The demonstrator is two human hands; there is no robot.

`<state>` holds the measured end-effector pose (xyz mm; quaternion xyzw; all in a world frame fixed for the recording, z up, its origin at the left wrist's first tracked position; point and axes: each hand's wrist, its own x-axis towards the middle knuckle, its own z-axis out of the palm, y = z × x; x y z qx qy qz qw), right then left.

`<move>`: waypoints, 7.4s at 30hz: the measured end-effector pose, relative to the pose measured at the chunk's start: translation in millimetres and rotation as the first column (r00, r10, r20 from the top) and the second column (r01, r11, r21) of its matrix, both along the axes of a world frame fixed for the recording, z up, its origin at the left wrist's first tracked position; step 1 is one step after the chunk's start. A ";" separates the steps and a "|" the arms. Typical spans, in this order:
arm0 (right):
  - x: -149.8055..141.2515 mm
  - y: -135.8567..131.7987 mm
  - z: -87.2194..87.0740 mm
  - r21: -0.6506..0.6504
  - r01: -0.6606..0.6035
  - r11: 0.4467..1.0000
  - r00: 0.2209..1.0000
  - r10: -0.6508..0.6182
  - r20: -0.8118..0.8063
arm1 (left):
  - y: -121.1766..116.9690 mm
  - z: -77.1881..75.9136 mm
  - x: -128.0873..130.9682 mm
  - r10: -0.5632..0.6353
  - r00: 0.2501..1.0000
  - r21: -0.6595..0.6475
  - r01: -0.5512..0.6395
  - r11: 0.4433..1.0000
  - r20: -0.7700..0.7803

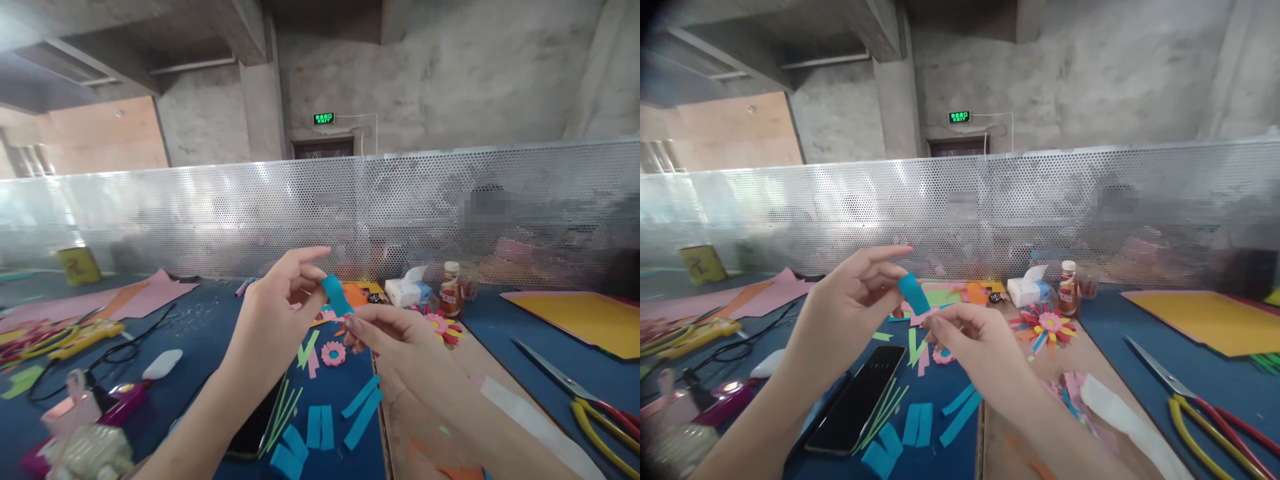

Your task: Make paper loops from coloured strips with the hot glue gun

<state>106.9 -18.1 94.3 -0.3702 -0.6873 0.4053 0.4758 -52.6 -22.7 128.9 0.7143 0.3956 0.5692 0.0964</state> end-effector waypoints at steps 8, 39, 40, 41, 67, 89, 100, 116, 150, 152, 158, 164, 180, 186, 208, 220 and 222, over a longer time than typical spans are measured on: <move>0.5 -4.0 3.5 0.034 0.004 0.999 0.998 -0.006 0.064 | 0.7 -2.2 5.7 -0.027 0.999 -0.024 0.026 0.999 -0.025; 0.6 -5.6 -2.0 0.168 -0.012 0.986 0.990 -0.012 0.140 | -0.4 -5.0 8.0 -0.033 0.999 -0.010 0.032 0.999 -0.031; 0.9 -5.7 -1.9 0.177 -0.005 0.984 0.990 -0.020 0.143 | -0.1 -5.0 7.6 -0.028 0.999 -0.004 0.028 1.000 -0.028; 1.0 -5.8 -1.9 0.181 0.009 0.983 0.989 -0.035 0.140 | 0.2 -4.6 6.6 -0.019 1.000 0.005 0.019 1.000 -0.023; -1.1 -4.0 -3.4 0.172 0.041 0.984 0.992 -0.061 0.109 | 0.9 -2.1 2.1 0.018 0.999 0.034 -0.017 0.999 -0.034; -2.9 -6.2 0.0 0.074 0.084 0.994 0.996 -0.083 -0.021 | -1.4 -0.3 2.2 0.030 1.000 0.018 -0.030 0.999 -0.008; -2.5 -10.3 3.4 0.106 0.098 0.990 0.994 -0.103 0.041 | -1.0 -0.5 2.5 0.028 0.999 0.028 -0.028 0.999 -0.019; -3.3 -8.0 2.5 0.036 0.095 0.995 0.995 -0.094 -0.019 | -0.6 -5.8 5.4 -0.024 1.000 0.002 0.024 1.000 -0.020; -4.0 -16.7 5.7 0.225 0.168 0.960 0.979 -0.190 0.079 | -3.1 -1.3 3.5 -0.002 1.000 0.021 0.003 1.000 -0.018; -3.8 -16.6 5.5 0.255 0.180 0.950 0.973 -0.210 0.097 | -2.7 -0.6 3.9 -0.005 1.000 0.026 0.006 1.000 -0.019; -3.9 -19.1 3.4 0.316 0.213 0.925 0.953 -0.268 0.142 | -2.2 -0.7 3.5 -0.005 1.000 0.032 0.006 0.999 -0.021; -4.7 -20.1 2.6 0.369 0.209 0.906 0.949 -0.279 0.146 | -4.8 -0.4 3.2 -0.009 1.000 0.043 0.009 0.999 0.002; -4.4 -19.4 3.0 0.400 0.218 0.890 0.954 -0.281 0.108 | -8.1 -0.1 0.5 0.070 0.998 0.120 -0.069 0.990 -0.003; -5.7 -13.8 0.3 0.316 0.153 0.937 0.985 -0.172 0.033 | -6.5 -1.5 4.2 0.055 0.998 0.101 -0.054 0.993 -0.007; -9.8 -15.0 -4.1 0.126 0.029 0.992 0.987 -0.008 -0.161 | -14.2 6.8 -2.3 0.089 0.994 0.087 -0.094 0.992 0.058; 66.9 -19.6 -17.5 0.110 -0.074 0.991 0.853 0.006 0.522 | -16.0 5.7 -0.2 0.050 0.999 0.069 -0.051 0.996 0.022; 83.3 -19.9 -40.5 0.248 0.057 0.967 0.841 -0.180 0.510 | -15.5 2.3 2.0 0.038 0.999 0.085 -0.039 0.996 0.014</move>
